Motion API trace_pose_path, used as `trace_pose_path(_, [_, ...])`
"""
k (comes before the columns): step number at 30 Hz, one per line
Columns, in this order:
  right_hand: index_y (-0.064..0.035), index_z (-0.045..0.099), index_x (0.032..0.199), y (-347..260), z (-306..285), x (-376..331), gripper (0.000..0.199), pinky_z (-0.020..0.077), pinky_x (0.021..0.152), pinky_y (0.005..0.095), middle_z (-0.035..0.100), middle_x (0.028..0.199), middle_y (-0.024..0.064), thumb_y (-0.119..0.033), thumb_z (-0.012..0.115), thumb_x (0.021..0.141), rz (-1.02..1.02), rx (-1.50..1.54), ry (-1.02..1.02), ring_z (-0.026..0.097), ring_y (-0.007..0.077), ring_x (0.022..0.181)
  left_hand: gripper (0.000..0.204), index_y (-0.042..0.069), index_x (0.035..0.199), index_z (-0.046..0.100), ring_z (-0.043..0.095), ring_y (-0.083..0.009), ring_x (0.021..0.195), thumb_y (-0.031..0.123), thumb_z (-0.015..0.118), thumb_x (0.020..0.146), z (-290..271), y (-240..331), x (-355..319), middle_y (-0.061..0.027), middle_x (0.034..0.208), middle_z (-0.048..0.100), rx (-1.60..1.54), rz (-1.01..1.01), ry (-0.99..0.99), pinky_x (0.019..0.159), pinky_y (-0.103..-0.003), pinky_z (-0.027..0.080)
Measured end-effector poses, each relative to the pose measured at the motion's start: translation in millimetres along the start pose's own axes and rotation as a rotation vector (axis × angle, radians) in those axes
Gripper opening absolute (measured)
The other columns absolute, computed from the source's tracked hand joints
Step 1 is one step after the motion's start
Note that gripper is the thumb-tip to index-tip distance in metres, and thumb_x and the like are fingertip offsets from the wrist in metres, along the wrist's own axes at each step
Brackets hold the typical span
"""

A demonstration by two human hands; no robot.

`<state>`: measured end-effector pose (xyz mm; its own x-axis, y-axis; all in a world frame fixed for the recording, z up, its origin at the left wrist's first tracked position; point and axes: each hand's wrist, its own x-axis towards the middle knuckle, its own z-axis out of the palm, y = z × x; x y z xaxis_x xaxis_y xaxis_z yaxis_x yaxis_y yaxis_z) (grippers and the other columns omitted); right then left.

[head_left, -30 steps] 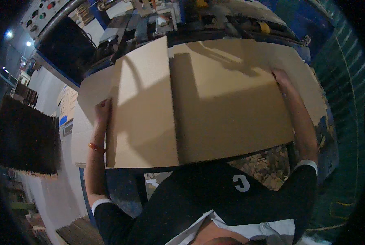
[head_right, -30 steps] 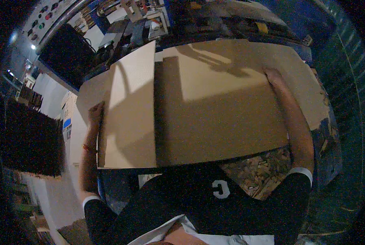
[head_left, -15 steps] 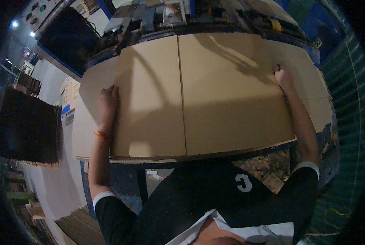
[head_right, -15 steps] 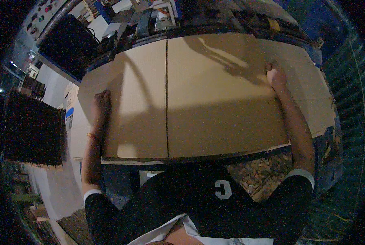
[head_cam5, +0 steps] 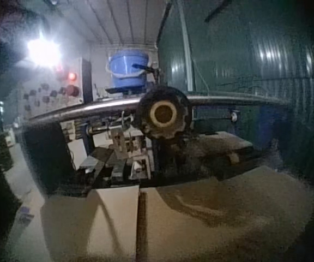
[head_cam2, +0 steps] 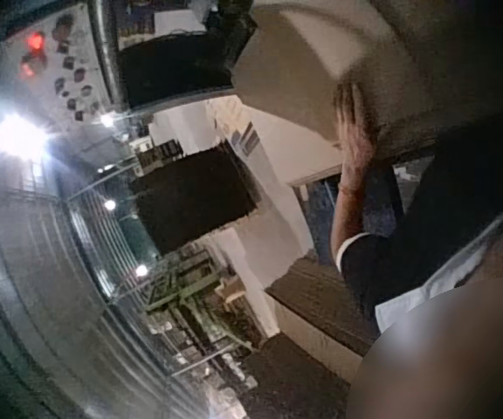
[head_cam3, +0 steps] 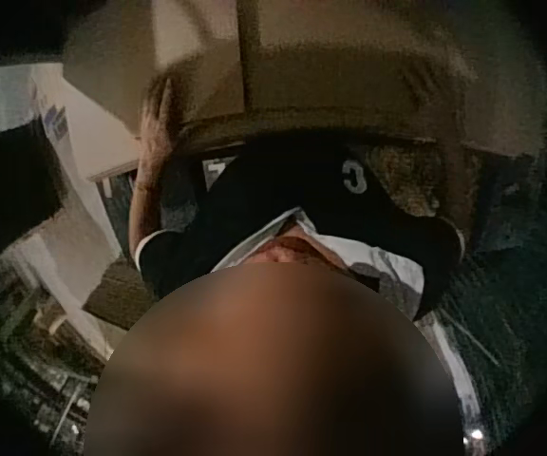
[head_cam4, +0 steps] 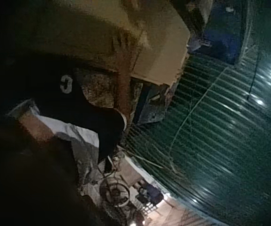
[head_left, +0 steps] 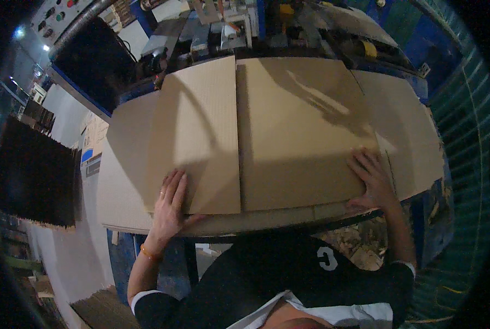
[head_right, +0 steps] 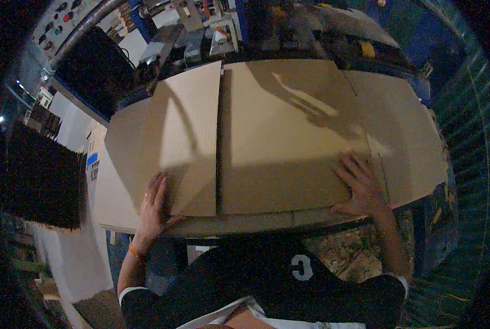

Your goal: The person repeatedly picks up flat cardboard sheets, folds them into box shapes, and places them into a machine. The person continues this repetitive folding and feeding process throughout the clip.

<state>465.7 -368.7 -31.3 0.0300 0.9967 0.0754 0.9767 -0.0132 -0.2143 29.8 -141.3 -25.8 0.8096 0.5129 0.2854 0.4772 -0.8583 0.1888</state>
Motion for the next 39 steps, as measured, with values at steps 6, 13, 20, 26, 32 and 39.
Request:
trace_pose_path(6, [-0.0163, 0.045, 0.130, 36.3, -11.5, 49.4, 0.090, 0.0199, 0.106, 0.0521, 0.036, 0.139, 0.0095, -0.056, 0.073, 0.055, 0.000, -0.205, 0.041, 0.029, 0.0339, 0.130, 0.086, 0.003, 0.137, 0.028, 0.041, -0.0376, 0.119, 0.033, 0.072, 0.069, 19.8, -16.8, 36.5, -0.0198, 0.132, 0.040, -0.042, 0.039, 0.137, 0.101, -0.045, 0.034])
trace_pose_path(13, [-0.0158, 0.044, 0.131, 69.9, -6.6, 123.0, 0.075, 0.0253, 0.105, 0.0461, 0.038, 0.138, 0.0133, -0.052, 0.064, 0.069, 0.119, -0.084, 0.051, 0.032, 0.0356, 0.127, 0.075, 0.002, 0.137, 0.027, 0.042, -0.0371, 0.118, 0.031, 0.065, 0.078, 28.1, -61.7, 120.5, -0.0200, 0.127, 0.044, -0.115, -0.052, 0.228, 0.098, -0.043, 0.036])
trace_pose_path(20, [-0.0141, 0.047, 0.129, 43.6, -4.4, 136.0, 0.056, 0.0241, 0.106, 0.0413, 0.034, 0.140, 0.0141, -0.031, 0.063, 0.078, 0.153, -0.331, 0.315, 0.031, 0.0345, 0.128, 0.069, 0.003, 0.138, 0.023, 0.034, -0.0365, 0.125, 0.025, 0.060, 0.084, 36.8, -47.8, 152.3, -0.0230, 0.132, 0.039, 0.115, -0.120, 0.433, 0.104, -0.042, 0.027])
trace_pose_path(26, [-0.0025, 0.044, 0.127, 66.4, -1.3, -26.7, 0.058, 0.0337, 0.098, 0.0423, 0.042, 0.130, 0.0208, -0.031, 0.064, 0.080, 0.704, -0.080, 0.803, 0.040, 0.0332, 0.119, 0.071, -0.006, 0.132, 0.030, 0.032, -0.0390, 0.126, 0.024, 0.066, 0.079, -3.3, -62.7, -7.3, -0.0260, 0.134, 0.035, 0.187, -0.696, 0.802, 0.104, -0.045, 0.025])
trace_pose_path(32, [0.0031, 0.041, 0.129, 152.3, 41.6, -127.6, 0.053, 0.0356, 0.096, 0.0381, 0.045, 0.130, 0.0172, -0.028, 0.054, 0.088, 0.898, 0.222, 0.789, 0.046, 0.0277, 0.115, 0.070, -0.013, 0.131, 0.028, 0.026, -0.0401, 0.128, 0.026, 0.061, 0.083, 20.3, -88.6, -98.7, -0.0331, 0.136, 0.028, 0.026, -1.283, 0.963, 0.106, -0.043, 0.020])
trace_pose_path(39, [0.0025, 0.042, 0.128, 162.4, 29.4, -114.3, 0.050, 0.0422, 0.089, 0.0375, 0.048, 0.124, 0.0187, -0.023, 0.054, 0.086, 0.893, 0.233, 1.304, 0.051, 0.0277, 0.106, 0.053, -0.009, 0.126, 0.036, 0.041, -0.0322, 0.117, 0.016, 0.058, 0.085, 11.0, -105.0, -119.6, -0.0208, 0.130, 0.039, -0.392, -1.055, 1.317, 0.100, -0.036, 0.031])
